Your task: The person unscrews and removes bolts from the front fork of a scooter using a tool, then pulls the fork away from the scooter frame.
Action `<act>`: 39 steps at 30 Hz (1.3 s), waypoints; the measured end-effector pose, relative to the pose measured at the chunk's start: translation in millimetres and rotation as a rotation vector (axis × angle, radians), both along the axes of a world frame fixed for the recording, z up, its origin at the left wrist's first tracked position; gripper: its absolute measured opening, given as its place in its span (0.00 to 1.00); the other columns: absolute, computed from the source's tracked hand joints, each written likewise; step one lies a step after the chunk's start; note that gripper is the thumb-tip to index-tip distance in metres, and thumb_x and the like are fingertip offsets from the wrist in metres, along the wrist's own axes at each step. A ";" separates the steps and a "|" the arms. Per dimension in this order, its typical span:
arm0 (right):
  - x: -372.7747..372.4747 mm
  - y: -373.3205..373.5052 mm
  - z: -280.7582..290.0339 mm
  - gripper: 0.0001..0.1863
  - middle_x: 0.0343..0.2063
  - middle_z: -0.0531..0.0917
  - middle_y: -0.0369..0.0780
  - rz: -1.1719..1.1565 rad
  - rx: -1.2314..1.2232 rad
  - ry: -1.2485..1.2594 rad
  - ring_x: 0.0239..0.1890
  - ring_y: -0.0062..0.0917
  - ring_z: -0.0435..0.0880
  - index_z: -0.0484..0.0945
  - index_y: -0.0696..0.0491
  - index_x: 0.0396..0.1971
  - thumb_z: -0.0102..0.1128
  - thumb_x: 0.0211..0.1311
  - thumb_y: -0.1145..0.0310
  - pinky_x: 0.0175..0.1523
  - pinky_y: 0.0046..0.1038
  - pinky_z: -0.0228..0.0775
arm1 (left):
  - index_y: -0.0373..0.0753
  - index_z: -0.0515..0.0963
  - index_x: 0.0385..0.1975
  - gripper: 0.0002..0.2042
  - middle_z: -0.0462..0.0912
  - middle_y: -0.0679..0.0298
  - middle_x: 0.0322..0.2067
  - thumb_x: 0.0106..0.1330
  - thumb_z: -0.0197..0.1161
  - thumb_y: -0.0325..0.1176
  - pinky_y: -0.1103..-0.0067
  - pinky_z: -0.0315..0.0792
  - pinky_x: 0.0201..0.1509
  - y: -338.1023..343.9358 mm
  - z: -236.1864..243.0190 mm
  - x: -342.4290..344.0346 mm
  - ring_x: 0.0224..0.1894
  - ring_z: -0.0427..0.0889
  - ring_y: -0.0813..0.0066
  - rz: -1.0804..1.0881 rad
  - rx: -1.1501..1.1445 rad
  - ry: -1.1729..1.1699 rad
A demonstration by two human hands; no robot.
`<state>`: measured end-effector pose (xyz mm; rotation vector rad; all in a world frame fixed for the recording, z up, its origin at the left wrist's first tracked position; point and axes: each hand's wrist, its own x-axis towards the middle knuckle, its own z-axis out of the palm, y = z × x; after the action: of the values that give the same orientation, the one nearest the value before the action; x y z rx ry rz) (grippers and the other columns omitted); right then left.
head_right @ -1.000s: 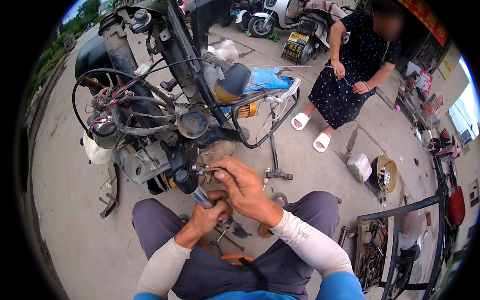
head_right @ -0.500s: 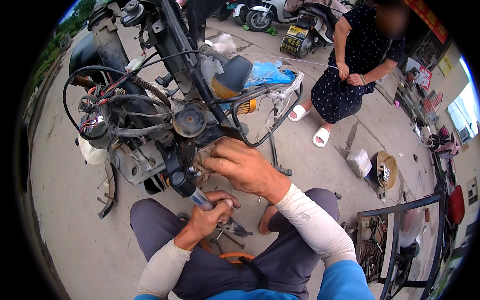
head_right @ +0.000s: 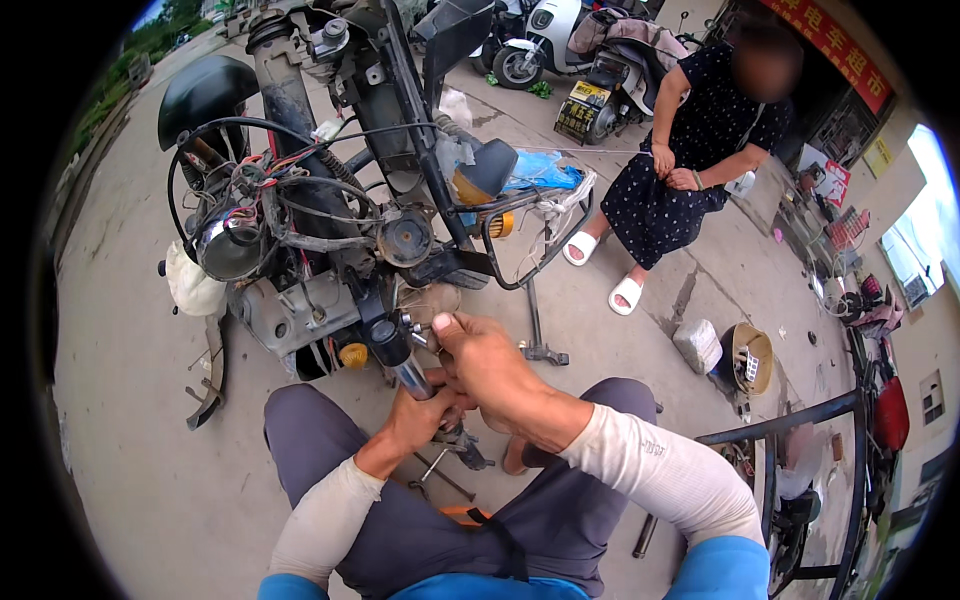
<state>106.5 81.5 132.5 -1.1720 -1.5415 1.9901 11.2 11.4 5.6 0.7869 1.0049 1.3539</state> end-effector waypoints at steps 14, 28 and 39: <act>27.2 -0.7 -28.2 0.15 0.20 0.66 0.30 -0.040 0.349 0.290 0.22 0.13 0.62 0.74 0.57 0.41 0.46 0.76 0.60 0.26 0.19 0.59 | 0.30 0.78 0.33 0.06 0.72 0.67 0.17 0.66 0.54 0.25 0.82 0.62 0.20 0.9 12.3 1.5 0.15 0.67 0.83 -0.066 -0.017 0.003; 12.3 31.0 -64.0 0.07 0.30 0.78 0.40 0.087 1.065 0.255 0.30 0.22 0.77 0.76 0.59 0.41 0.48 0.70 0.76 0.37 0.23 0.70 | 0.29 0.74 0.32 0.06 0.67 0.67 0.15 0.65 0.52 0.25 0.81 0.63 0.22 0.0 10.6 -1.3 0.16 0.65 0.81 -0.058 -0.052 -0.003; 10.8 36.9 -70.9 0.07 0.30 0.79 0.41 0.104 1.099 0.316 0.31 0.30 0.79 0.76 0.58 0.40 0.53 0.64 0.78 0.38 0.27 0.71 | 0.33 0.79 0.32 0.06 0.72 0.71 0.16 0.66 0.56 0.27 0.84 0.61 0.21 -2.0 6.7 -0.5 0.17 0.66 0.86 -0.053 -0.050 -0.052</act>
<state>117.3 118.4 61.6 -0.3067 -2.0553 0.9522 10.8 9.4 12.3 0.7322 0.9666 1.2925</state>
